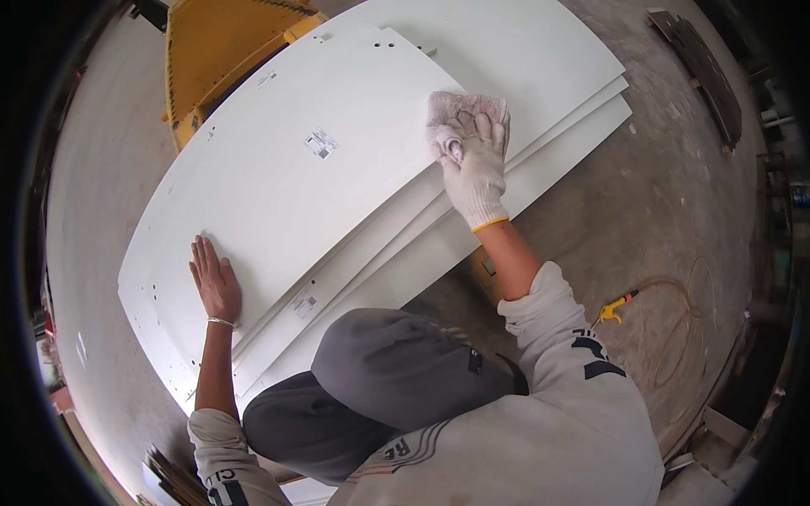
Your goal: The person uses a utility knife to trim the edges of stacked white panels, then wipes the surfaces with a cloth. The person also uses a yellow tool to pry or separate a panel from the stack.
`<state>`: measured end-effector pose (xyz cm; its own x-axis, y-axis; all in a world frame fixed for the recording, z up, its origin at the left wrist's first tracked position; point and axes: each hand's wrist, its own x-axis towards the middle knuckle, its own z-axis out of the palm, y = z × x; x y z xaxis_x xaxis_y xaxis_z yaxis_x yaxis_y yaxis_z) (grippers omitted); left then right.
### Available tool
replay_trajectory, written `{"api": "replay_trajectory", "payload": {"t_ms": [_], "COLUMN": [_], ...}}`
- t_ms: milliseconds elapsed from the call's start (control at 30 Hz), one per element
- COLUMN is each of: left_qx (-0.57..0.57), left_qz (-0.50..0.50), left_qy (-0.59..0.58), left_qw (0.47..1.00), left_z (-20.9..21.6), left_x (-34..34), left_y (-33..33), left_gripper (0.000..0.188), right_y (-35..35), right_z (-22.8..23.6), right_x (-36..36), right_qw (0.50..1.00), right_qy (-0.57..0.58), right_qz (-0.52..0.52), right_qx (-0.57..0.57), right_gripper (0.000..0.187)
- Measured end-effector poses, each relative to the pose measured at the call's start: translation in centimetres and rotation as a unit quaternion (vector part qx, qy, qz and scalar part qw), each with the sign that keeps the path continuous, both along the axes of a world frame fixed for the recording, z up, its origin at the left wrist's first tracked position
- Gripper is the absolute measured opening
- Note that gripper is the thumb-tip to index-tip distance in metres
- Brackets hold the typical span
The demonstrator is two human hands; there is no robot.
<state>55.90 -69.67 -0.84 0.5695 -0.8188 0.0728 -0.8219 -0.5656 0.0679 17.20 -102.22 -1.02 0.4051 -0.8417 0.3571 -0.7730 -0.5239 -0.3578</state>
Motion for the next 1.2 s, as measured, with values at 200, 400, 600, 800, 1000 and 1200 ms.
{"api": "replay_trajectory", "payload": {"t_ms": [200, 400, 600, 800, 1000, 1200], "left_qx": [-0.003, 0.004, -0.003, -0.014, -0.010, 0.010], "left_qz": [-0.017, -0.024, -0.024, -0.014, -0.008, 0.017], "left_qy": [0.011, 0.013, 0.016, 0.015, 0.019, 0.023], "left_qw": [1.000, 1.000, 1.000, 1.000, 1.000, 1.000], "left_z": [0.0, 0.7, 1.1, 1.9, 1.7, 1.9], "left_x": [0.8, 0.3, -0.3, -0.5, -0.8, -0.5], "left_y": [1.7, 1.2, 0.3, 0.4, 0.6, 0.9], "left_gripper": [0.063, 0.065, 0.067, 0.069, 0.072, 0.072], "right_y": [4.3, -7.4, -16.6, -18.3, -16.0, 5.2], "right_z": [-0.2, 1.4, 2.3, 0.5, 2.2, 2.3], "right_x": [3.0, 5.4, 17.9, 18.2, 21.4, 36.2], "right_qw": [0.994, 0.966, 0.968, 0.991, 0.988, 0.893], "right_qy": [0.056, 0.248, 0.238, 0.099, 0.147, 0.144], "right_qz": [0.085, -0.041, 0.002, 0.020, -0.027, 0.423], "right_qx": [0.025, 0.062, 0.082, 0.084, 0.044, 0.056], "right_gripper": [0.053, 0.059, 0.062, 0.072, 0.063, 0.055]}}
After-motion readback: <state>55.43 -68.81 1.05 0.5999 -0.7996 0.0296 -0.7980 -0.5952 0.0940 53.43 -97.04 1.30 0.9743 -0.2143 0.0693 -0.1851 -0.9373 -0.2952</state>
